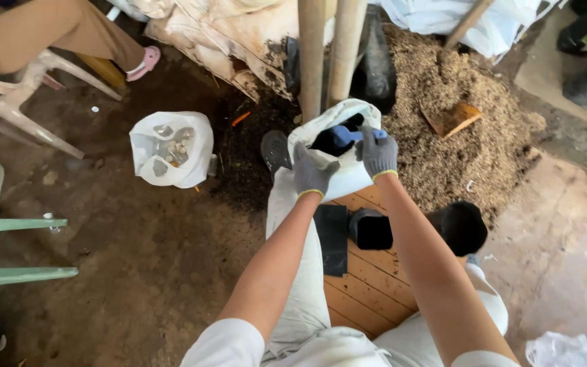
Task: The person scoops dark soil from a large white sack using a blue scoop and pours it into small black plant pots placed on a wooden board on their lap. The person repeats this process to fill the pots with soil.
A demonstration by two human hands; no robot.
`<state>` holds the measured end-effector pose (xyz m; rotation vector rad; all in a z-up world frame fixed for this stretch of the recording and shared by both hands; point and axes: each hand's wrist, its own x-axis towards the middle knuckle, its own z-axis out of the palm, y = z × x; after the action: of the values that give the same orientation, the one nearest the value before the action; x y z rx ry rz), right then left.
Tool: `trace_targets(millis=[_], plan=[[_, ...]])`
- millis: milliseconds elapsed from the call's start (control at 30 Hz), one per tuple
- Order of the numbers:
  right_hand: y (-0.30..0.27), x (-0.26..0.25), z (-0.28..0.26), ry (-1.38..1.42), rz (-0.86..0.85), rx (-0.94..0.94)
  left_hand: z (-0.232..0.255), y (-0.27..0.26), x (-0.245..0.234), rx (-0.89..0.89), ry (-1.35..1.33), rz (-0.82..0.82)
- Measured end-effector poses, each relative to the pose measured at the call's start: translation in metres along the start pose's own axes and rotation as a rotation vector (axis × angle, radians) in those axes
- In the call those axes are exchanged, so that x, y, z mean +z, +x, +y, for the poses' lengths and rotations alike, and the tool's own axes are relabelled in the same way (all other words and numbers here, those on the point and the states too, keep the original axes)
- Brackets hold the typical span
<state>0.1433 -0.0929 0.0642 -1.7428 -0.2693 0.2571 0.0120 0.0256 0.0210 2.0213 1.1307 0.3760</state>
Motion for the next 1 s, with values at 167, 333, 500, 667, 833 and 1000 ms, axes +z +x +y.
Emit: trace_targets(millis=[167,333,500,667,833,1000], plan=[[-0.018,0.001,-0.049,-0.046,-0.073,-0.021,0.008,0.006,-0.008,-0.036,0.055,-0.037],[-0.030,-0.001,-0.059,-0.022,-0.202,-0.019,0.013,0.004,-0.009,-0.025,0.091,-0.061],[-0.023,-0.003,-0.069,0.040,-0.195,-0.024,0.007,0.007,-0.006,-0.012,0.099,-0.089],[0.014,0.009,-0.019,0.163,0.009,0.233,0.012,0.005,-0.007,-0.025,0.099,-0.091],[0.062,0.024,0.077,0.378,0.197,0.496,0.013,0.005,-0.006,0.004,0.104,-0.062],[0.086,0.033,0.121,0.402,0.234,0.639,0.006,0.006,0.000,0.053,0.154,-0.021]])
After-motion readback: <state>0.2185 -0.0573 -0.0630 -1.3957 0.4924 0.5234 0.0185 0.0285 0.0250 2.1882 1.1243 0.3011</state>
